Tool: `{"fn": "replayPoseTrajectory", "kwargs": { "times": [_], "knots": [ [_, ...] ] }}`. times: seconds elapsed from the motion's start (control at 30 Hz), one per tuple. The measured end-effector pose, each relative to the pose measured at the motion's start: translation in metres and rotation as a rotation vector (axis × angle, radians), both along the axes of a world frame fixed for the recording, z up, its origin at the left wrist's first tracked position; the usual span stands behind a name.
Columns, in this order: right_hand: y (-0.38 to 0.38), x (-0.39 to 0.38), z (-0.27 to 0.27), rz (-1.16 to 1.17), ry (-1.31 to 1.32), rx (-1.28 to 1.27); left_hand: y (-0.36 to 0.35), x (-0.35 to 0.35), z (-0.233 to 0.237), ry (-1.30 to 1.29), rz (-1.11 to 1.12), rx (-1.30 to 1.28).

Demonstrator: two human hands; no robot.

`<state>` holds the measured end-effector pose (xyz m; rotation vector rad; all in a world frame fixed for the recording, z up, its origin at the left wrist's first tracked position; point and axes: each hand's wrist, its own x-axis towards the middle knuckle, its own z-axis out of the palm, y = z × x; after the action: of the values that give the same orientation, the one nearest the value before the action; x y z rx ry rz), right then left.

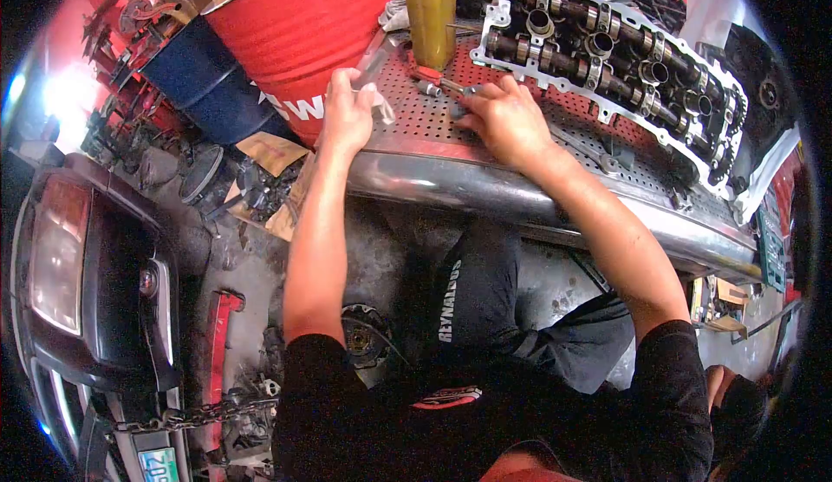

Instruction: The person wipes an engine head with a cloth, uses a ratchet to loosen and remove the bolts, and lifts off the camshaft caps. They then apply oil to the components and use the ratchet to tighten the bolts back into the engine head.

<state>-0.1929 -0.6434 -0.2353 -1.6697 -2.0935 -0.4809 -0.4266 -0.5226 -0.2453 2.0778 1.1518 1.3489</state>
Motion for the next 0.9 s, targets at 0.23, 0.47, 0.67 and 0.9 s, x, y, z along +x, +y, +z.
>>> {"fn": "replayPoseTrajectory", "kwargs": {
  "times": [0.23,0.47,0.67,0.9],
  "knots": [
    [0.031,-0.068,0.000,0.194,0.295,0.040,-0.019,0.014,0.024,-0.583,-0.251,-0.094],
    [0.091,-0.093,-0.026,0.208,0.761,-0.223,-0.023,-0.018,0.039,-0.274,0.223,0.184],
    [0.078,-0.117,0.004,0.481,1.573,-0.244,-0.034,0.007,-0.011,0.078,0.262,0.347],
    [0.115,-0.101,-0.011,0.122,1.514,-0.107,-0.093,0.018,-0.010,0.248,0.301,0.237]
  ]
}}
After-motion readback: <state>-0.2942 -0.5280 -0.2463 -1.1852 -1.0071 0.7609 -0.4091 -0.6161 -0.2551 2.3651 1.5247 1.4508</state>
